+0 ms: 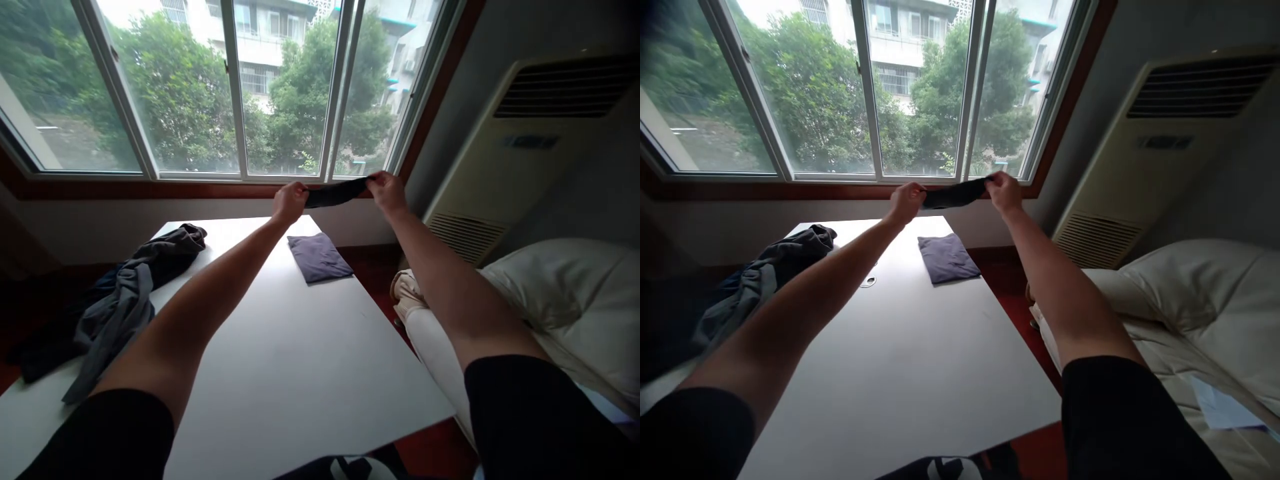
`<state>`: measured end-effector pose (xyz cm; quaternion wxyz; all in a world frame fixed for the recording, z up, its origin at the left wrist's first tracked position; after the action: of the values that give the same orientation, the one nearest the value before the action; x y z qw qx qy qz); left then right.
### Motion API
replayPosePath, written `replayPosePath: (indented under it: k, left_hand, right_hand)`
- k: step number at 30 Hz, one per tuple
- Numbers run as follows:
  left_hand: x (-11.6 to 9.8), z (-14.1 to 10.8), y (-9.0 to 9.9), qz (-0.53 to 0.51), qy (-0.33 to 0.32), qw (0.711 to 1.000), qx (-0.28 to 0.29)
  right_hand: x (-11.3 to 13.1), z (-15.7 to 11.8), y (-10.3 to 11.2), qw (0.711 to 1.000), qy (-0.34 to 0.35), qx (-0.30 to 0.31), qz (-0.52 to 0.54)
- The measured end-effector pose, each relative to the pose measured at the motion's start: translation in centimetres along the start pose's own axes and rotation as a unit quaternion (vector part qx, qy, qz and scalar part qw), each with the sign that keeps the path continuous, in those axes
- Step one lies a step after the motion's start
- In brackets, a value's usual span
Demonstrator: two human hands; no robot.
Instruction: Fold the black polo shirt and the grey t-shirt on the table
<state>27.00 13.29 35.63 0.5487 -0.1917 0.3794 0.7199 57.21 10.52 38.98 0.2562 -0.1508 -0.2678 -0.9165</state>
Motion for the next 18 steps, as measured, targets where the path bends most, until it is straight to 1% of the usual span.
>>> replayPosePath:
  k: [1,3,4,5,6,7,8,9,10,12,14,16,18]
  left_hand:
    - [1.4,-1.2,-1.4,0.019,0.004,1.000,0.007]
    - [4.3,-4.8,-4.1,0.055,0.010,0.998,0.020]
    - [5.8,-7.0,-5.5,0.077,0.017,0.996,0.027]
    - [7.2,-9.3,-6.9,0.097,0.025,0.994,0.048]
    - [8.6,-11.8,-8.5,0.115,0.031,0.990,0.078]
    - [9.8,-14.2,-10.1,0.130,0.036,0.983,0.121]
    - [11.0,-16.7,-11.8,0.142,0.041,0.973,0.179]
    - [11.9,-18.6,-12.7,0.143,0.040,0.968,0.203]
    - [12.5,-20.3,-13.3,0.143,0.039,0.964,0.219]
    - [13.1,-22.4,-14.0,0.138,0.031,0.961,0.236]
    - [13.2,-23.4,-14.3,0.137,0.018,0.958,0.250]
    - [13.0,-23.9,-14.4,0.140,0.003,0.953,0.269]
    - [12.8,-24.6,-14.0,0.141,-0.008,0.948,0.285]
  right_hand:
    - [-1.4,-1.7,-0.6,0.998,-0.019,0.018,-0.048]
    - [-3.3,-6.2,-2.1,0.988,-0.019,0.072,-0.138]
    - [-4.1,-8.9,-3.0,0.979,-0.013,0.113,-0.170]
    - [-4.8,-11.8,-4.0,0.968,-0.005,0.162,-0.192]
    - [-5.5,-14.7,-4.9,0.954,0.001,0.217,-0.205]
    - [-6.3,-17.7,-6.0,0.936,0.000,0.281,-0.212]
    - [-7.2,-20.6,-6.9,0.914,-0.014,0.343,-0.216]
    - [-8.3,-23.1,-7.5,0.893,-0.037,0.392,-0.221]
    - [-9.1,-24.9,-7.8,0.881,-0.059,0.411,-0.226]
    - [-10.0,-26.4,-8.1,0.883,-0.089,0.397,-0.231]
    - [-9.9,-26.5,-8.9,0.899,-0.095,0.366,-0.219]
    - [-8.9,-26.2,-10.5,0.913,-0.080,0.351,-0.192]
    - [-7.4,-25.7,-12.4,0.923,-0.061,0.341,-0.167]
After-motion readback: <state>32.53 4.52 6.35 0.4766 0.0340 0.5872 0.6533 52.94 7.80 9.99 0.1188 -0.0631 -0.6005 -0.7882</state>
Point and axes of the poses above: each hand's wrist, its own z-axis towards the middle knuckle, its own y-axis out of the back of the hand, x = y × z, the point moved 10 cm from there along z, towards the middle knuckle, and after that the axes turned 5 degrees about -z, right-handed, at the moved point
